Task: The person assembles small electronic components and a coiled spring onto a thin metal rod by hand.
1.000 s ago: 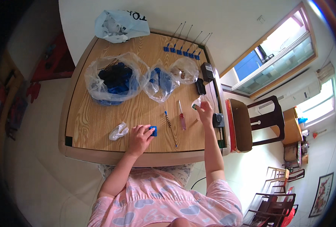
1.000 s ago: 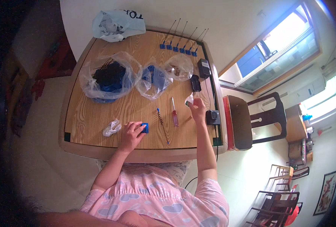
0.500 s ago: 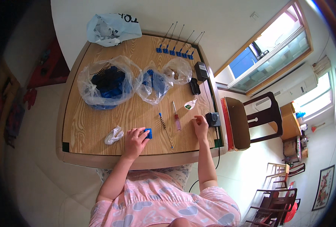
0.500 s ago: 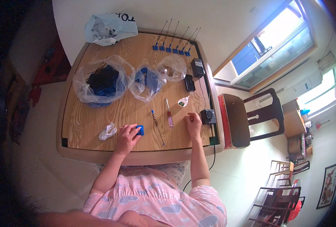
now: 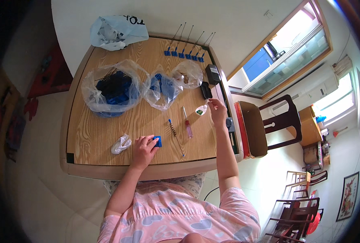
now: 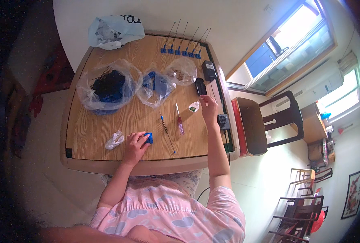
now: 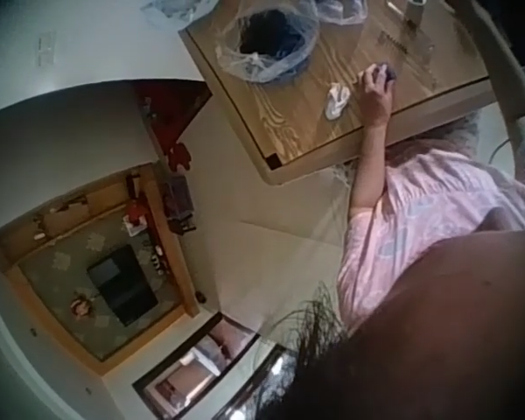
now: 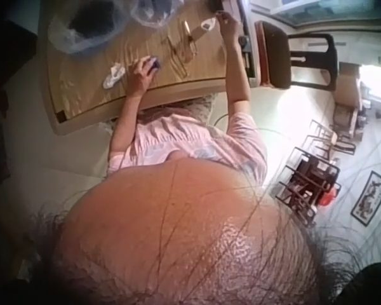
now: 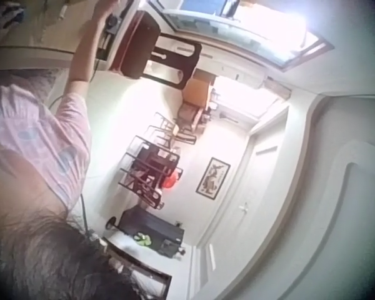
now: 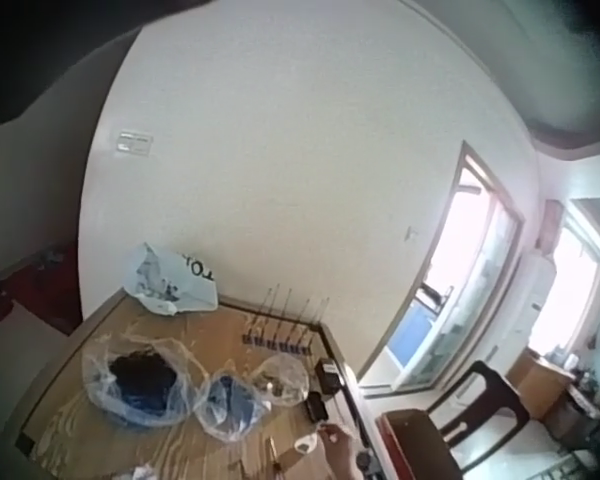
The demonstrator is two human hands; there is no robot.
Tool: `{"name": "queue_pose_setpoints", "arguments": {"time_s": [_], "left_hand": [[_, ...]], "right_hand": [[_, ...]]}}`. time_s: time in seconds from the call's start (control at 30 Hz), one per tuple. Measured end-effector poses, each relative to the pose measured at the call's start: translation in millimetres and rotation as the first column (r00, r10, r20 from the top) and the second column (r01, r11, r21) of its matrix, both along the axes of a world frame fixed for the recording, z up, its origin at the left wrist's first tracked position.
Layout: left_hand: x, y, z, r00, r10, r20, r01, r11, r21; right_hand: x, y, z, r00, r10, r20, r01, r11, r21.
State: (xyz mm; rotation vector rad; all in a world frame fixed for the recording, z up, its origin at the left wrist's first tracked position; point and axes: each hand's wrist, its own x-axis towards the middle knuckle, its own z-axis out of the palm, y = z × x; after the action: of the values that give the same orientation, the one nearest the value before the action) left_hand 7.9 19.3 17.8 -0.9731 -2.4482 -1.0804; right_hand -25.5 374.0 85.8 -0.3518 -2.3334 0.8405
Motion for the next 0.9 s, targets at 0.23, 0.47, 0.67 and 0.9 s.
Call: {"name": "queue_pose_setpoints", "arguments": {"time_s": [0.23, 0.47, 0.67, 0.9], "left_hand": [[0.0, -1.7, 1.6, 1.0, -0.008, 0.005, 0.008, 1.0, -0.006], [0.6, -2.5, -3.2, 0.999, -0.008, 0.035, 0.008, 1.0, 0.001], [0.5, 0.4, 0.3, 1.0, -0.016, 0.025, 0.015, 1.0, 0.017], [-0.1, -0.1, -2.1, 1.0, -0.012, 0.029, 0.012, 1.0, -0.001]], "right_hand": [[1.4, 0.5, -6.5, 0.995, 0.053, 0.079, -0.062, 0.991, 0.116], [25.1, -35.9, 4.4, 0.99, 0.088, -0.107, -0.061, 0.969, 0.238], [20.6, -38.2, -23.4, 0.892, 0.374, 0.254, -0.451, 0.773, 0.446], [16.0, -92.0, -32.8, 0.719, 0.605, 0.343, -0.692, 0.569, 0.445]]}}
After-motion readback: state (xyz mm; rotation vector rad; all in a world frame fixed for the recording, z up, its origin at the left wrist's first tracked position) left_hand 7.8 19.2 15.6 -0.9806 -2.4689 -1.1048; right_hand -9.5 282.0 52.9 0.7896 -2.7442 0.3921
